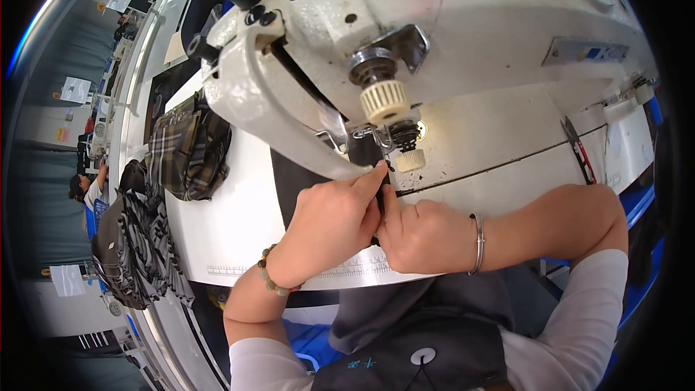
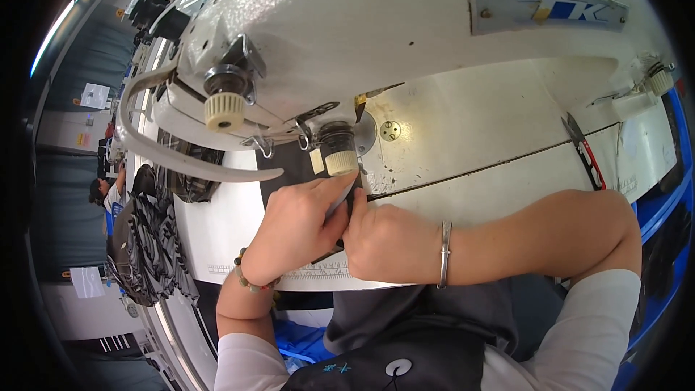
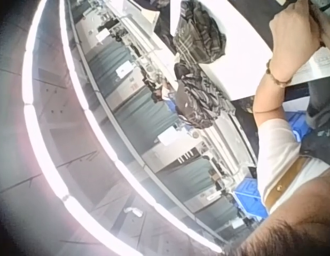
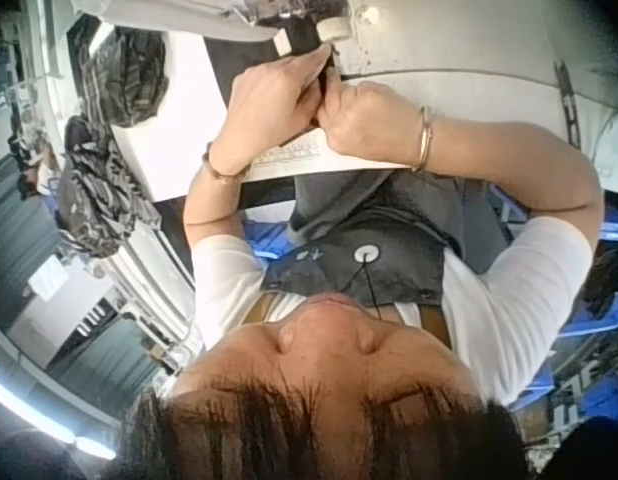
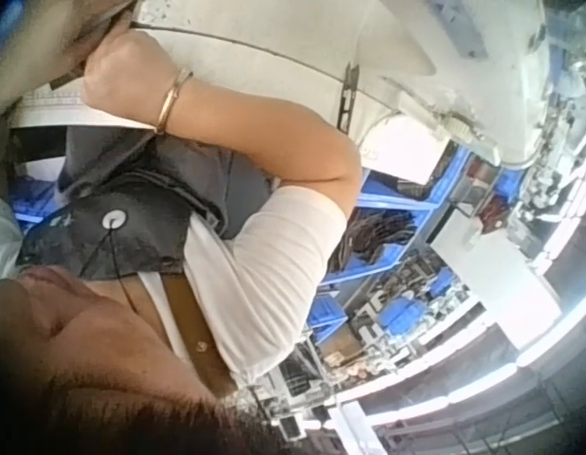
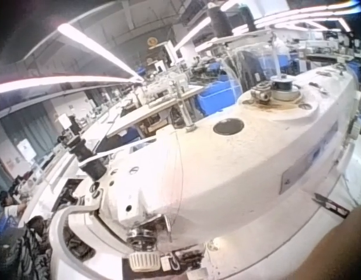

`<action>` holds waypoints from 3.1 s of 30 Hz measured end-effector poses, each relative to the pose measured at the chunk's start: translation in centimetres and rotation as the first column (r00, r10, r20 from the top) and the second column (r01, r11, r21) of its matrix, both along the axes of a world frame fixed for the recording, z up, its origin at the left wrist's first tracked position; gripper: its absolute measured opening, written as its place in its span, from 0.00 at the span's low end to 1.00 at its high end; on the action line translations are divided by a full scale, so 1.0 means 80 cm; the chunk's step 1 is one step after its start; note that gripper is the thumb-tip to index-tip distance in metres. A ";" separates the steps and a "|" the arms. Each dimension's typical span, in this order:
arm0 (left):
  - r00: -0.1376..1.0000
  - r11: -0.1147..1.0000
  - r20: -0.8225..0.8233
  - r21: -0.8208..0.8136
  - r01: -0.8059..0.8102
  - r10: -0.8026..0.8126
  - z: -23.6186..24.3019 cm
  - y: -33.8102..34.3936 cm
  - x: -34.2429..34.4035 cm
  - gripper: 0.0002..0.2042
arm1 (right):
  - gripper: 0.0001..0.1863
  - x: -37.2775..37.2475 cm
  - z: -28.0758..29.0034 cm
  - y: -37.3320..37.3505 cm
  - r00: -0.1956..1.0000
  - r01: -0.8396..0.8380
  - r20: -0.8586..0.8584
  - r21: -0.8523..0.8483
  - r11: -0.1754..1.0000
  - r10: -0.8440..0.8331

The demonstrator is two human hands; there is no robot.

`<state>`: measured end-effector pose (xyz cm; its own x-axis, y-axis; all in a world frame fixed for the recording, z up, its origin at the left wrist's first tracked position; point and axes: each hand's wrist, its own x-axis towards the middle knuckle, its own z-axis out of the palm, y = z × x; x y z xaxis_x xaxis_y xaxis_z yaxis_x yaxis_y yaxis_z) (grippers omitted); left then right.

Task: Sewing together pieces of fabric and leather material using an industrial sewing machine.

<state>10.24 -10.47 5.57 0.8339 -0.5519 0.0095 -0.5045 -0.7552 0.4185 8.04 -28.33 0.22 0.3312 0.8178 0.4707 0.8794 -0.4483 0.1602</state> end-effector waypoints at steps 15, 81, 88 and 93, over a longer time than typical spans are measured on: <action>0.950 0.984 0.263 0.014 -0.179 0.169 0.013 0.009 0.007 0.09 | 0.12 0.036 -0.003 -0.003 0.993 0.075 -0.094 0.000 0.997 -0.074; 0.783 0.969 0.578 0.209 0.130 -0.229 -0.028 0.025 0.041 0.09 | 0.14 0.027 -0.002 -0.004 0.974 0.014 -0.224 0.117 0.993 0.013; 0.840 0.981 0.509 0.132 0.142 -0.190 -0.018 0.015 0.029 0.10 | 0.15 0.027 -0.004 -0.004 0.976 0.004 -0.218 0.097 0.995 0.017; 0.857 0.983 0.482 0.105 0.151 -0.183 -0.019 0.012 0.027 0.12 | 0.15 0.026 -0.003 -0.004 0.977 -0.006 -0.212 0.100 0.995 0.027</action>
